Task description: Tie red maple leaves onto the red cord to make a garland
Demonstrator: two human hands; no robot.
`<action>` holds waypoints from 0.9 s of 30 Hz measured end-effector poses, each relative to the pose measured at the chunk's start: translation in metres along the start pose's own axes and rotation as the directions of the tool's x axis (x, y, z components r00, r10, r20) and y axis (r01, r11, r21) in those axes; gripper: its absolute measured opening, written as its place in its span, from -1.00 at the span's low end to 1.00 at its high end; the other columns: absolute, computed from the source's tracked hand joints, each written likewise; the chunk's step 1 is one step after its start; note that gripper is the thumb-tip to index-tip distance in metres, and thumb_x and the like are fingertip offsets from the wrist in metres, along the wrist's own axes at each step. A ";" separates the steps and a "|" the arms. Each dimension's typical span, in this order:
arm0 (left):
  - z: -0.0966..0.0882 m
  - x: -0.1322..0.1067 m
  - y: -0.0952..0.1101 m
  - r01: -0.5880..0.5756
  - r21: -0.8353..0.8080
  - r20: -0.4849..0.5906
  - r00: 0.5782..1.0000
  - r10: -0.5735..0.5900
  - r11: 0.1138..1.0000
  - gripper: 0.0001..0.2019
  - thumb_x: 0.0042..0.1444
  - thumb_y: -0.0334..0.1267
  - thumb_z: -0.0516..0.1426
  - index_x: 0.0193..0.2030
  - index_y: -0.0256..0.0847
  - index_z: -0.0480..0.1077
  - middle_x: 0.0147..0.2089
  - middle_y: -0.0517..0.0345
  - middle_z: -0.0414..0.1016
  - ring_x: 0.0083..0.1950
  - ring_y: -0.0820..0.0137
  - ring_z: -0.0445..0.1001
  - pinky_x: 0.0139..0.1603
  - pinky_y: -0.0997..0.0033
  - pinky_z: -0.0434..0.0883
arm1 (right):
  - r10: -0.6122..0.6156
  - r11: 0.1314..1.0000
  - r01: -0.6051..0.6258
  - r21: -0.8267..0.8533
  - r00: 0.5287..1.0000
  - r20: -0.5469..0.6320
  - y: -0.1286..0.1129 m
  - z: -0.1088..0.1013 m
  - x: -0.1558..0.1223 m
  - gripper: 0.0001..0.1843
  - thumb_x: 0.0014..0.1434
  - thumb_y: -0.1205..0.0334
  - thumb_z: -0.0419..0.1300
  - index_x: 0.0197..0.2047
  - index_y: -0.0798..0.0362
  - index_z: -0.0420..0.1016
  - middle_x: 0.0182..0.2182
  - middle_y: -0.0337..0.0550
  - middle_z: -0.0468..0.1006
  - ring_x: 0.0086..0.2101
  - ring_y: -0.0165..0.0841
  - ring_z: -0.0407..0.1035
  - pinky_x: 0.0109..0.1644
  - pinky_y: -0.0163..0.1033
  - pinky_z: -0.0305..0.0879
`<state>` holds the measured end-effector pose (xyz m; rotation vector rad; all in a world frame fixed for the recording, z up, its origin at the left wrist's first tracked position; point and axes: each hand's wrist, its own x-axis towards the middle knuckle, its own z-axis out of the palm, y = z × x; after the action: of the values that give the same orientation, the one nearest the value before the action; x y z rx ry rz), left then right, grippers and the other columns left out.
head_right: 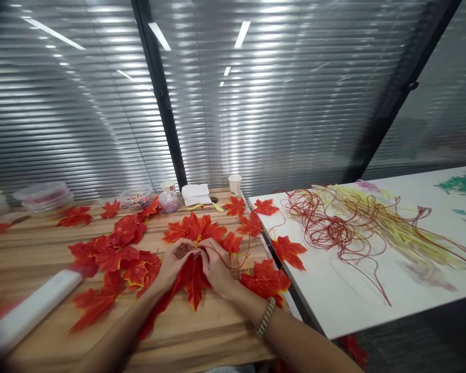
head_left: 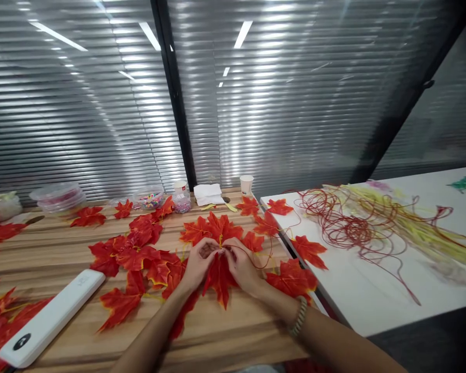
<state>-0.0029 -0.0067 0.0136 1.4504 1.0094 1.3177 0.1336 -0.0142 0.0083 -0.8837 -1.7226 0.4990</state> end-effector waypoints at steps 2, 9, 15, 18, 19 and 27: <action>0.003 -0.002 0.002 -0.006 -0.033 -0.030 1.000 0.005 0.999 -0.74 -0.12 -0.24 0.24 -0.29 -0.25 0.32 -0.36 0.15 0.39 -0.29 0.42 0.39 -0.19 0.45 0.35 | -0.017 1.000 0.017 0.014 1.000 -0.021 -0.001 -0.001 0.000 -0.80 0.18 0.40 -0.06 -0.27 0.09 0.37 -0.35 -0.10 0.41 -0.30 -0.38 0.31 -0.19 -0.27 0.28; 0.006 -0.006 0.006 0.008 -0.050 -0.008 1.000 -0.009 0.999 -0.72 -0.10 -0.23 0.22 -0.20 -0.25 0.42 -0.33 0.10 0.41 -0.28 0.39 0.39 -0.23 0.45 0.35 | -0.031 1.000 0.031 -0.005 0.999 -0.033 -0.002 -0.006 0.000 -0.81 0.19 0.37 -0.04 -0.24 0.05 0.39 -0.31 -0.11 0.44 -0.25 -0.37 0.33 -0.15 -0.25 0.28; 0.008 -0.005 0.006 0.089 -0.098 -0.020 0.996 -0.091 0.991 -0.73 -0.18 -0.22 0.26 -0.28 -0.25 0.46 -0.37 0.13 0.41 -0.31 0.40 0.39 -0.26 0.47 0.36 | 0.005 1.000 -0.006 -0.019 0.998 -0.056 0.000 -0.006 -0.001 -0.82 0.19 0.36 -0.03 -0.26 0.05 0.39 -0.34 -0.13 0.45 -0.28 -0.38 0.34 -0.18 -0.27 0.29; 0.009 -0.003 0.006 0.156 -0.115 -0.008 0.987 -0.158 0.981 -0.70 -0.24 -0.23 0.28 -0.31 -0.27 0.45 -0.42 0.13 0.42 -0.37 0.41 0.38 -0.32 0.48 0.36 | 0.027 1.000 -0.028 -0.015 0.997 -0.069 0.001 -0.005 -0.003 -0.83 0.18 0.34 -0.02 -0.27 0.05 0.40 -0.35 -0.12 0.46 -0.29 -0.37 0.35 -0.17 -0.26 0.30; 0.009 -0.003 0.006 0.159 -0.108 -0.006 0.987 -0.160 0.981 -0.71 -0.23 -0.22 0.28 -0.31 -0.27 0.45 -0.42 0.13 0.43 -0.37 0.40 0.39 -0.32 0.47 0.36 | 0.038 0.999 -0.039 -0.005 0.996 -0.075 0.001 -0.004 -0.003 -0.83 0.18 0.34 -0.01 -0.28 0.05 0.41 -0.35 -0.12 0.47 -0.29 -0.37 0.36 -0.17 -0.26 0.30; -0.002 0.001 0.002 0.135 -0.045 0.064 0.989 -0.132 0.990 -0.72 -0.19 -0.22 0.27 -0.30 -0.26 0.40 -0.37 0.12 0.44 -0.34 0.40 0.41 -0.27 0.45 0.36 | 0.185 0.972 -0.168 0.165 0.978 -0.096 -0.002 -0.002 0.002 -0.88 0.10 0.31 0.09 -0.39 0.07 0.44 -0.41 -0.13 0.50 -0.33 -0.35 0.40 -0.19 -0.24 0.34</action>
<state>-0.0053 -0.0061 0.0162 1.3538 1.0097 1.1875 0.1347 -0.0145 0.0115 -0.9384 -1.4899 0.6816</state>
